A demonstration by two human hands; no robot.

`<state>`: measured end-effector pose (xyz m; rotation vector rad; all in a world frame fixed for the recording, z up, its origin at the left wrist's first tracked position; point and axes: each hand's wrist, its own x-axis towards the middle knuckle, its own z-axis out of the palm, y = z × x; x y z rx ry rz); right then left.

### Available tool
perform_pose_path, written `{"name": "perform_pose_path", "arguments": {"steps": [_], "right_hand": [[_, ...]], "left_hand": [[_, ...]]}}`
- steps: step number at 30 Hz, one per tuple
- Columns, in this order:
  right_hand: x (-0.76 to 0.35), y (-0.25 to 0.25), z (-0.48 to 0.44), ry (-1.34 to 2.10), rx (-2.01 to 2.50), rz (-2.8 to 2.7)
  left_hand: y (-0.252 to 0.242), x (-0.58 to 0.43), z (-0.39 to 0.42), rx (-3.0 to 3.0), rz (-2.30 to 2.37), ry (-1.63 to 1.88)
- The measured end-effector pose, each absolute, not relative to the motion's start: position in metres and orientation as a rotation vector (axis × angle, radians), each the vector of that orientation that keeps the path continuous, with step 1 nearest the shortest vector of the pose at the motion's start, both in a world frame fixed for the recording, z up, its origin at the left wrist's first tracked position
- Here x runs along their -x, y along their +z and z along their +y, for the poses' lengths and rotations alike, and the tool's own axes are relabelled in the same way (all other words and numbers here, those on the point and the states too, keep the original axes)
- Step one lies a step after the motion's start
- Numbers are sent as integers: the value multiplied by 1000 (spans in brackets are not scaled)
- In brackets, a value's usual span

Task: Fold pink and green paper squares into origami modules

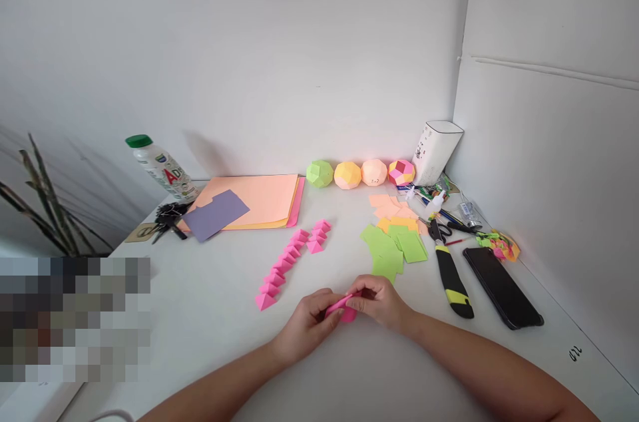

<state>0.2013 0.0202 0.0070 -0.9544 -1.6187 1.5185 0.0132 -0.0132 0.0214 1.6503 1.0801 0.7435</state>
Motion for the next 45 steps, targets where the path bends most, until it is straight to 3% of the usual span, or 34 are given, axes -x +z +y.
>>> {"name": "perform_pose_path", "arguments": {"steps": [20, 29, 45], "right_hand": [[-201, 12, 20, 1502, 971, -1646], [-200, 12, 18, 1414, 991, -1672], [-199, 11, 15, 1401, 1051, -1689]], "left_hand": [[20, -13, -11, -1629, 1085, 738], [19, -12, -9, -1197, 948, 791], [19, -14, -8, -1056, 979, 869]]}}
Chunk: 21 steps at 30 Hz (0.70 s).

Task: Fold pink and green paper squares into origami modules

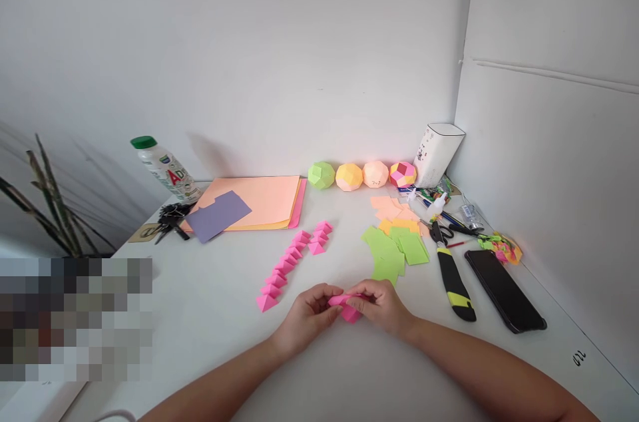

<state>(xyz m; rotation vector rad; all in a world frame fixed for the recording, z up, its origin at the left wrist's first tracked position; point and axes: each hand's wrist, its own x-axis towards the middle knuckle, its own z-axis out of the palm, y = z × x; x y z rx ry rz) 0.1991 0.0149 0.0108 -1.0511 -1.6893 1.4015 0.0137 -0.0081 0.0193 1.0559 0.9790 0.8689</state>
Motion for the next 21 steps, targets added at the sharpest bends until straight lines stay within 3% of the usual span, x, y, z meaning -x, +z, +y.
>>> {"name": "perform_pose_path", "arguments": {"steps": [21], "right_hand": [[-203, 9, 19, 1461, 966, -1844]], "left_hand": [[16, -12, -6, -1128, 994, 901]]}}
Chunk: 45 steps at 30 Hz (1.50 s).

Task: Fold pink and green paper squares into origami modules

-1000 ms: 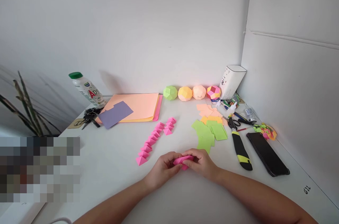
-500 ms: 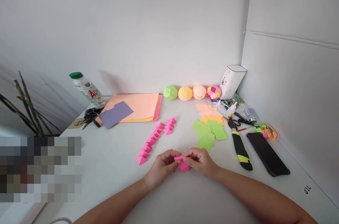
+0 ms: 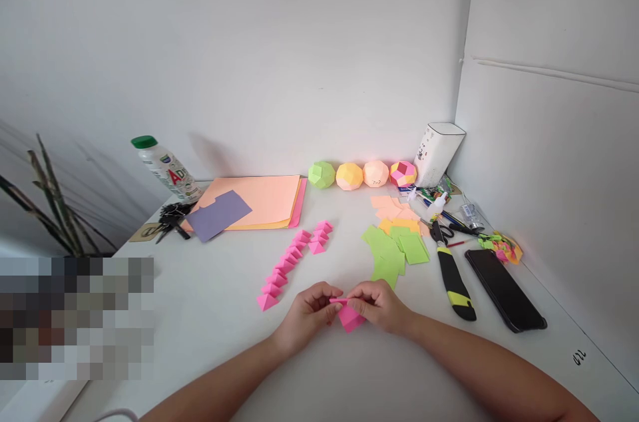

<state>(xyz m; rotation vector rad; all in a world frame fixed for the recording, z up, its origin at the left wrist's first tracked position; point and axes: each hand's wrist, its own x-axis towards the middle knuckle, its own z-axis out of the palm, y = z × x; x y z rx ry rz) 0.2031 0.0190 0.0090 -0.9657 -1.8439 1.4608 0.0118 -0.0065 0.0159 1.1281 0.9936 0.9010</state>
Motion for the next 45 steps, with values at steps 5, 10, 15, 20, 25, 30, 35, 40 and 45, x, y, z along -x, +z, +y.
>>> {"name": "perform_pose_path", "arguments": {"steps": [5, 10, 15, 20, 25, 30, 35, 40, 45], "right_hand": [[-203, 9, 20, 1449, 956, -1856], [-202, 9, 19, 1466, 974, -1859], [-202, 10, 20, 1445, 971, -1872], [-203, 9, 19, 1448, 965, -1886], [-203, 10, 19, 1474, 968, -1864], [-203, 11, 19, 1513, 970, -1818], [-204, 10, 20, 1559, 982, -1760], [-204, 9, 22, 1571, 991, -1746], [-205, 8, 21, 1570, 1001, -1741]], "left_hand": [[16, -12, -6, -1150, 1001, 882], [15, -11, -5, -1165, 1011, 848], [19, -13, -6, -1202, 1027, 816], [20, -15, -8, -1241, 1061, 843], [17, -14, -8, -1241, 1065, 854], [16, -12, -7, -1228, 1052, 875], [16, -11, -9, -1141, 1035, 912], [14, -8, -7, -1026, 989, 945], [15, -9, -8, -1058, 984, 897]]}}
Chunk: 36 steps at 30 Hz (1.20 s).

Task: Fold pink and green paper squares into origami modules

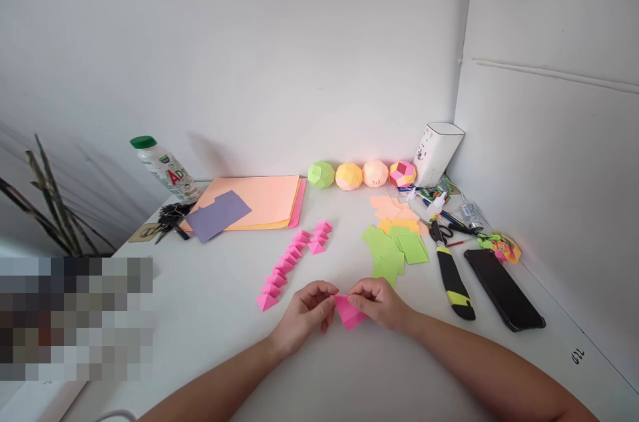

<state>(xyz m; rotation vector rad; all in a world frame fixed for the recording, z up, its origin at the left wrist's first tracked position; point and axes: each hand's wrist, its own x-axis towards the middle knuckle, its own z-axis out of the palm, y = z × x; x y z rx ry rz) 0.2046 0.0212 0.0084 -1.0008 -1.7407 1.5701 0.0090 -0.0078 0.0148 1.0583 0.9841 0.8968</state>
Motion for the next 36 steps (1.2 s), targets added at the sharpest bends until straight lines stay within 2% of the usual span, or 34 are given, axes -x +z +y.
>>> {"name": "perform_pose_path", "arguments": {"steps": [5, 22, 36], "right_hand": [[-205, 9, 21, 1554, 989, -1765], [-202, 10, 19, 1484, 972, -1871], [-202, 18, 19, 1501, 1011, -1801]], "left_hand": [[18, -12, -10, -1141, 1076, 819], [17, -18, -13, -1326, 1119, 872], [18, -13, -11, -1110, 1022, 905]]}}
